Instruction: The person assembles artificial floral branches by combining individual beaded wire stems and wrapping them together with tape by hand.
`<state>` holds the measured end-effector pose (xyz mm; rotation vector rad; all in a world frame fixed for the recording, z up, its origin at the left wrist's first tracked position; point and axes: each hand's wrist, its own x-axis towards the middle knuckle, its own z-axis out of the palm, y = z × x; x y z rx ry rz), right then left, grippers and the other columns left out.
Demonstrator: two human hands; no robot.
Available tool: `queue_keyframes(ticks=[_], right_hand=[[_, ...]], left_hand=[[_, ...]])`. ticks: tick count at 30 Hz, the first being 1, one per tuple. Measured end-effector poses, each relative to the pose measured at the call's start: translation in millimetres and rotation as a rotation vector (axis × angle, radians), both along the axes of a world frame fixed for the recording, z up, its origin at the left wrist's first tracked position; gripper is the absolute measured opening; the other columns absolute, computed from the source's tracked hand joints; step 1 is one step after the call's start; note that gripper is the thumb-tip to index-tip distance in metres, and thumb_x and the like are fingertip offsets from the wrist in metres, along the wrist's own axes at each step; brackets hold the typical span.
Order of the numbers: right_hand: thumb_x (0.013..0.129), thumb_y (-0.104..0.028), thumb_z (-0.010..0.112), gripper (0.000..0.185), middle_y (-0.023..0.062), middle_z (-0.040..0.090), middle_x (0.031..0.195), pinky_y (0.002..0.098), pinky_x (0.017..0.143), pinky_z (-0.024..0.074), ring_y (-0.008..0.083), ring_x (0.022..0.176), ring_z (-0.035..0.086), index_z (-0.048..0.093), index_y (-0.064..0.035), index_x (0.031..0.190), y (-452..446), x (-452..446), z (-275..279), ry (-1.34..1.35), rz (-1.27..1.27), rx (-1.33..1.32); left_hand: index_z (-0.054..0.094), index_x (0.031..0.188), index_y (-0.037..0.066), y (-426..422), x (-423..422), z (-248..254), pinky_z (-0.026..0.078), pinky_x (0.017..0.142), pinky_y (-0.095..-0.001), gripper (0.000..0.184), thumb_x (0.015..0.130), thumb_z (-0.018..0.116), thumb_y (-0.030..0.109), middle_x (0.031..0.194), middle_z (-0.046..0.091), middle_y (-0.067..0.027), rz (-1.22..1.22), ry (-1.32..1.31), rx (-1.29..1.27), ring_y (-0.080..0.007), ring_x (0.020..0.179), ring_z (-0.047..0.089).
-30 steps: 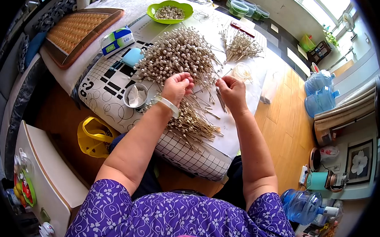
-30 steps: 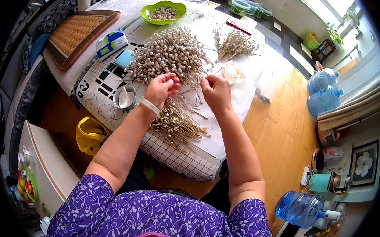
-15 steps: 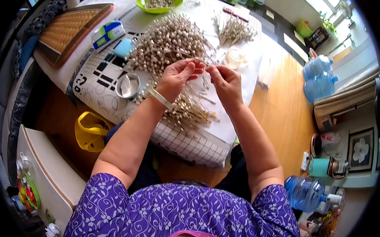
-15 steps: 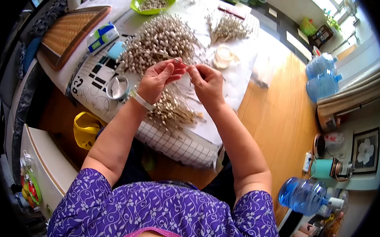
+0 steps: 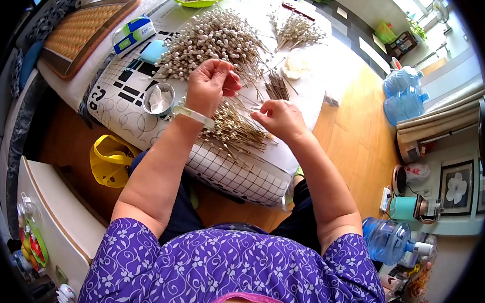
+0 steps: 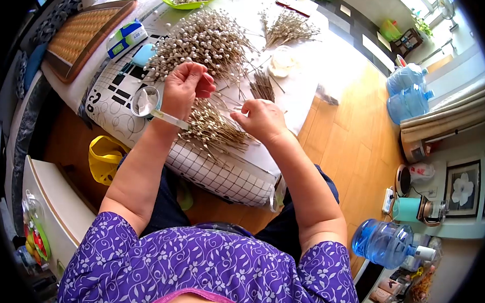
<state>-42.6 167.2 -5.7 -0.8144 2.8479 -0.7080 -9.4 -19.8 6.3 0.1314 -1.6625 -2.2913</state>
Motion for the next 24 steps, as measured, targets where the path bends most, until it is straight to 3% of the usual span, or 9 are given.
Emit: queue_keyframes(ticks=[2, 5, 9, 14, 17, 22, 24], right_hand=[[0.073, -0.034, 0.059, 0.028, 0.0116, 0.061, 0.073, 0.0359, 0.067, 0.0463, 0.0286, 0.074, 0.059, 0.062, -0.0068, 0.076, -7.9, 1.1, -4.1, 0.073, 0.029, 0.175], [0.073, -0.027, 0.056, 0.021, 0.0132, 0.060, 0.073, 0.0384, 0.066, 0.0461, 0.0308, 0.073, 0.058, 0.059, -0.0068, 0.073, -8.6, -7.4, -16.9, 0.151, 0.089, 0.189], [0.074, -0.022, 0.053, 0.017, 0.0134, 0.058, 0.070, 0.0399, 0.064, 0.0455, 0.0305, 0.071, 0.058, 0.056, -0.0059, 0.070, -6.9, -9.7, -21.0, 0.171, 0.138, 0.156], [0.078, -0.016, 0.049, 0.014, 0.0131, 0.058, 0.071, 0.0394, 0.064, 0.0456, 0.0301, 0.071, 0.058, 0.054, -0.0038, 0.073, -3.1, -4.2, -11.4, 0.188, 0.207, 0.368], [0.079, -0.017, 0.049, 0.015, 0.0135, 0.058, 0.073, 0.0394, 0.065, 0.0455, 0.0308, 0.072, 0.058, 0.054, -0.0038, 0.074, 7.7, -5.6, -12.2, 0.216, 0.225, 0.241], [0.080, -0.018, 0.049, 0.015, 0.0132, 0.058, 0.074, 0.0389, 0.066, 0.0455, 0.0301, 0.073, 0.058, 0.055, -0.0043, 0.075, 1.1, -4.5, -17.1, 0.209, 0.195, 0.283], [0.080, -0.022, 0.052, 0.019, 0.0110, 0.061, 0.073, 0.0332, 0.064, 0.0480, 0.0239, 0.073, 0.061, 0.057, -0.0049, 0.074, 0.8, -7.8, -20.1, 0.244, 0.215, 0.253]], left_hand=[[0.053, 0.084, 0.007, -2.7, 0.3, 3.2, 0.049, 0.049, -0.0227, 0.017, 0.090, 0.045, 0.021, 0.071, 0.061, -0.0069, 0.032, 0.004, 0.007, -0.0136, 0.058, 0.061], [0.052, 0.087, 0.006, -12.1, -0.5, 3.5, 0.050, 0.048, -0.0243, 0.016, 0.091, 0.044, 0.019, 0.071, 0.061, -0.0080, 0.084, -0.022, 0.027, -0.0148, 0.058, 0.061], [0.052, 0.089, 0.001, -11.0, 0.1, 3.2, 0.052, 0.053, -0.0252, 0.012, 0.088, 0.049, 0.013, 0.070, 0.059, -0.0080, 0.052, -0.010, 0.073, -0.0144, 0.058, 0.060], [0.054, 0.090, 0.000, -15.0, -3.6, 0.5, 0.052, 0.056, -0.0239, 0.011, 0.087, 0.050, 0.010, 0.072, 0.060, -0.0071, 0.112, 0.004, 0.123, -0.0134, 0.061, 0.060], [0.055, 0.089, 0.000, -14.6, -2.9, -1.0, 0.052, 0.057, -0.0234, 0.011, 0.087, 0.050, 0.009, 0.073, 0.061, -0.0073, 0.096, 0.005, 0.093, -0.0129, 0.061, 0.060], [0.056, 0.089, 0.000, -8.2, -5.9, -1.5, 0.052, 0.056, -0.0232, 0.011, 0.087, 0.050, 0.009, 0.074, 0.061, -0.0072, 0.101, -0.046, 0.070, -0.0122, 0.060, 0.060], [0.057, 0.088, 0.000, -9.7, -5.8, -4.5, 0.052, 0.055, -0.0232, 0.010, 0.087, 0.051, 0.009, 0.073, 0.061, -0.0073, 0.100, -0.039, 0.083, -0.0122, 0.060, 0.060]])
